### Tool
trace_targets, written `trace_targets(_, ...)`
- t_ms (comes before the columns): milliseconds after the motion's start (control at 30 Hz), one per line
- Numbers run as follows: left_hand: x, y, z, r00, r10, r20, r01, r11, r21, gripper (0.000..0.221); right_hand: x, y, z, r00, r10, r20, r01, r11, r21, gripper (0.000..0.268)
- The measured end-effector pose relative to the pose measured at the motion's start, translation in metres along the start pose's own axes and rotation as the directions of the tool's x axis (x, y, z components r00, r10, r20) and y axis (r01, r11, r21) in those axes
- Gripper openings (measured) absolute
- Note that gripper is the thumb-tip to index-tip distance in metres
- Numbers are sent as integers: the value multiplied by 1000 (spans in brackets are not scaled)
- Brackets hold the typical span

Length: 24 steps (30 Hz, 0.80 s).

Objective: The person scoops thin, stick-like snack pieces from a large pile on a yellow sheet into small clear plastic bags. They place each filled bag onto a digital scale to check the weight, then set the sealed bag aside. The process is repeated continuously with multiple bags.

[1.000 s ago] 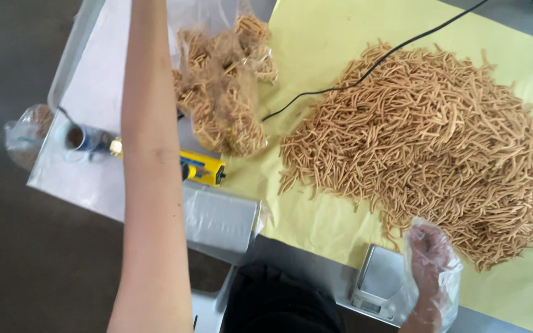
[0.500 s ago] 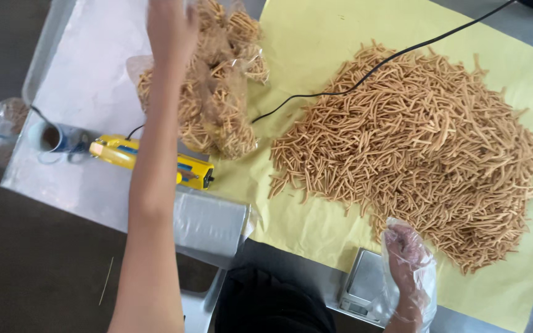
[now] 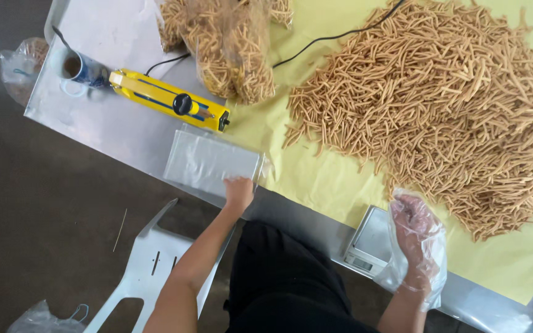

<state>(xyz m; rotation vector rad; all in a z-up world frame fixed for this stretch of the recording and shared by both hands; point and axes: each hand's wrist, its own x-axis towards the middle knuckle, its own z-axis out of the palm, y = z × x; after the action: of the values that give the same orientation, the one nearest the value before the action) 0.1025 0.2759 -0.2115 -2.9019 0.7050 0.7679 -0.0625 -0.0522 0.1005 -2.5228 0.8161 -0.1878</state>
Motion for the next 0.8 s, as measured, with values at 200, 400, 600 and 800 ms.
trace_targets(200, -4, -5, 3, 996, -14, -84, 11, 999, -45, 26, -19, 17, -9, 997, 71, 31, -71, 997, 2, 23)
trace_targets(400, 13, 15, -27, 998, 61, -7, -62, 996, -68, 27, -28, 28, -10, 999, 13, 30, -12, 999, -38, 21)
trace_targets(600, 21, -2, -2, 997, 71, 9, -70, 991, -113, 16, -36, 68, -2, 990, 131, 46, -131, 991, 12, 23)
trace_targets(800, 24, -53, -15, 995, 95, -25, -97, 903, -419, 15, -48, 176, 39, 812, 554, 185, -577, 711, 401, 23)
